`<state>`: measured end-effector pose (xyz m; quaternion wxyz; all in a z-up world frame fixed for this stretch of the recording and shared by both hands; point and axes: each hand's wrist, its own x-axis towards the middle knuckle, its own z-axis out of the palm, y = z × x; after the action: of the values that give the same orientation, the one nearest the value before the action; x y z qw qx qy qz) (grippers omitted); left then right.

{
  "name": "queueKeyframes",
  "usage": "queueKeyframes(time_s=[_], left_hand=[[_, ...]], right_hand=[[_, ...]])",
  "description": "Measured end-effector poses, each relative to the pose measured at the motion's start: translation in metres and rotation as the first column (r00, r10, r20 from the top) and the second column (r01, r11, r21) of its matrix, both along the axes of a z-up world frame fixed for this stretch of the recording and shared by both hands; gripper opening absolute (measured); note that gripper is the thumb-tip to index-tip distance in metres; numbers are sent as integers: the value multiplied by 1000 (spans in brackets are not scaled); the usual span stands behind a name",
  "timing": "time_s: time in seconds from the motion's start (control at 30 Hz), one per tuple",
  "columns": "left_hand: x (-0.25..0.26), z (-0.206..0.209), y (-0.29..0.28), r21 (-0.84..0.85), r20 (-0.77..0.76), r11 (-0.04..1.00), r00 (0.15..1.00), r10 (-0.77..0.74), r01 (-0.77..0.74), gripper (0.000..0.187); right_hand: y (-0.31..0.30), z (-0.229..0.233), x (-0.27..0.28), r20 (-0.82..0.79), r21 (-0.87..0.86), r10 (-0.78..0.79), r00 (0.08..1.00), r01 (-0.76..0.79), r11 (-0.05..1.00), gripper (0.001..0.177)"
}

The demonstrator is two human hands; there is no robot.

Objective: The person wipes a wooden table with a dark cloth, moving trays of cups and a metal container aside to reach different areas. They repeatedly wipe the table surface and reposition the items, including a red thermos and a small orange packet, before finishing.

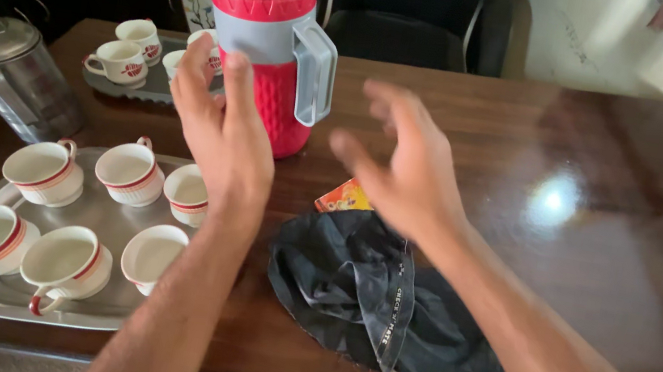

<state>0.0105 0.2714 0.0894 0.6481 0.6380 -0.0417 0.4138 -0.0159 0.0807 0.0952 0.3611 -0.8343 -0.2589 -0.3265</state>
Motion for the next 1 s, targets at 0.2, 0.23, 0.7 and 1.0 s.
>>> queueKeyframes(time_s=[0.2, 0.23, 0.7, 1.0], left_hand=[[46, 13, 14, -204, -175, 962, 960, -218, 181, 86], [49, 14, 15, -241, -206, 948, 944, -258, 207, 86], [51, 19, -48, -157, -365, 904, 827, -428, 399, 91], [-68, 27, -92, 595, -768, 434, 638, 58, 677, 69]], right_hand=[[45, 3, 82, -327, 261, 121, 937, -33, 965, 43], [48, 0, 85, -389, 227, 75, 918, 16, 974, 42], [-40, -6, 72, -132, 201, -116, 984, 141, 969, 28], [-165, -6, 25, -113, 185, -259, 959, 276, 943, 27]])
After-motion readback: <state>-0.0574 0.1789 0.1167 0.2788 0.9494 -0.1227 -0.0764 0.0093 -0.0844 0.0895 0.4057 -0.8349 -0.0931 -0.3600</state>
